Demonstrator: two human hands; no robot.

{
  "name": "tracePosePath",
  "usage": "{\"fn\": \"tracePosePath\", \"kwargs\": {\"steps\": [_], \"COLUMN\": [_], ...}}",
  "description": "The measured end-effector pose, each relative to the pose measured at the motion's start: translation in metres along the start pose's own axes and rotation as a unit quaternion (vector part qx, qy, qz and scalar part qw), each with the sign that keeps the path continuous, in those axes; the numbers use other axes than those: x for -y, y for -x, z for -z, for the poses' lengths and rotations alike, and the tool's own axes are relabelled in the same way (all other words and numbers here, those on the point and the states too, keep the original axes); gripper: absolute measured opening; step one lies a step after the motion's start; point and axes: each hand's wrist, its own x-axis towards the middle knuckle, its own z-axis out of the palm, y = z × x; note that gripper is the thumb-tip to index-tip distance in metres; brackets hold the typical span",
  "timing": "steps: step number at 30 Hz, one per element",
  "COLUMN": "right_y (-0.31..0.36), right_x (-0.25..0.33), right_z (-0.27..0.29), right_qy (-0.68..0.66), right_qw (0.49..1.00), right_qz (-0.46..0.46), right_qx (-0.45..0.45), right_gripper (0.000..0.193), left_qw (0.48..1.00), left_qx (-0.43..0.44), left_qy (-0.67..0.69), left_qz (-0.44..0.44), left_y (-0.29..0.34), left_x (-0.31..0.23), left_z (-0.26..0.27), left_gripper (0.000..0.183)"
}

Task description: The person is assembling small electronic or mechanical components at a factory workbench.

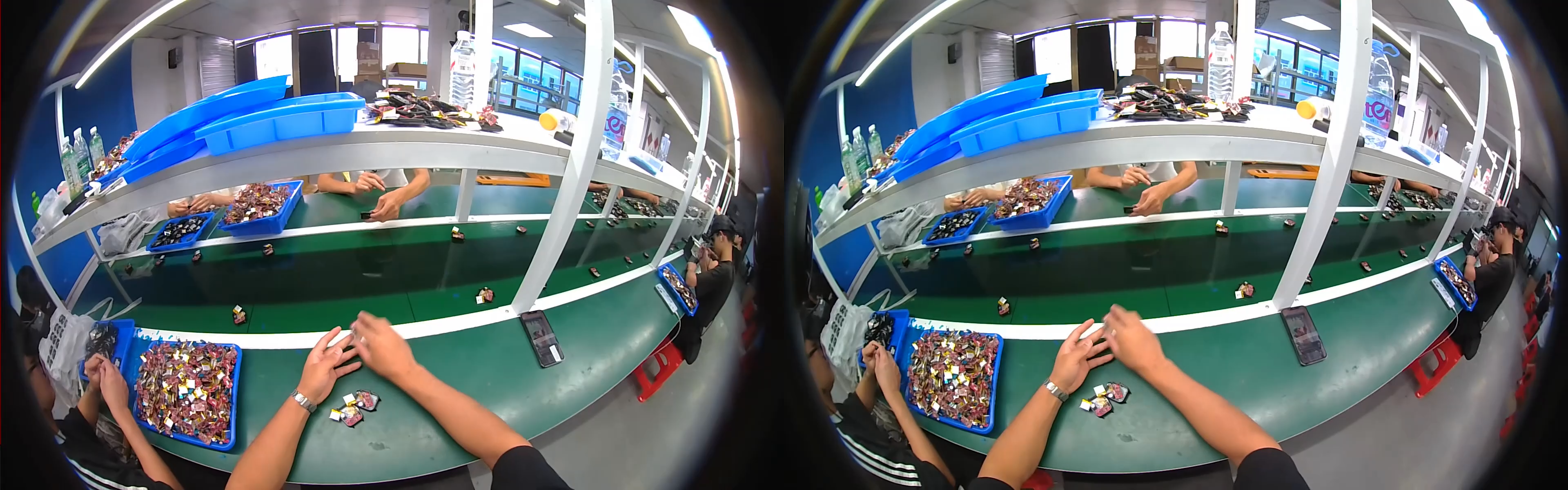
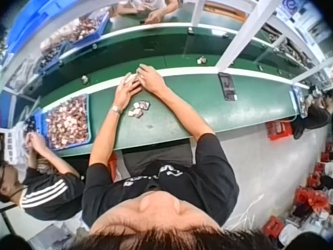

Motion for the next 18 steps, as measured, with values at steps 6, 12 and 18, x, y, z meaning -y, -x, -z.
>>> {"fn": "tracePosePath", "kwargs": {"steps": [6,12,18], "right_y": [-0.026,-0.024,0.039], "right_x": [-0.138,-0.14,-0.222], "right_z": [0.027,0.07,0.125], "right_qy": [0.14,0.254,0.368], "right_qw": [0.966,0.92,0.816], "right_qz": [-0.199,-0.273,-0.426], "right_qx": [-0.089,-0.122,-0.129], "right_gripper": [0.03,0.037,0.053], "left_qw": [0.999,0.999,0.997], "left_qx": [0.032,0.039,0.07], "left_qy": [-0.02,-0.02,-0.035], "left_qz": [-0.008,-0.008,0.02], "left_y": [-0.006,0.004,-0.007], "left_x": [0.0,-0.002,0.002], "left_z": [-0.004,0.011,-0.001], "left_gripper": [0.054,0.048,0.044]}}
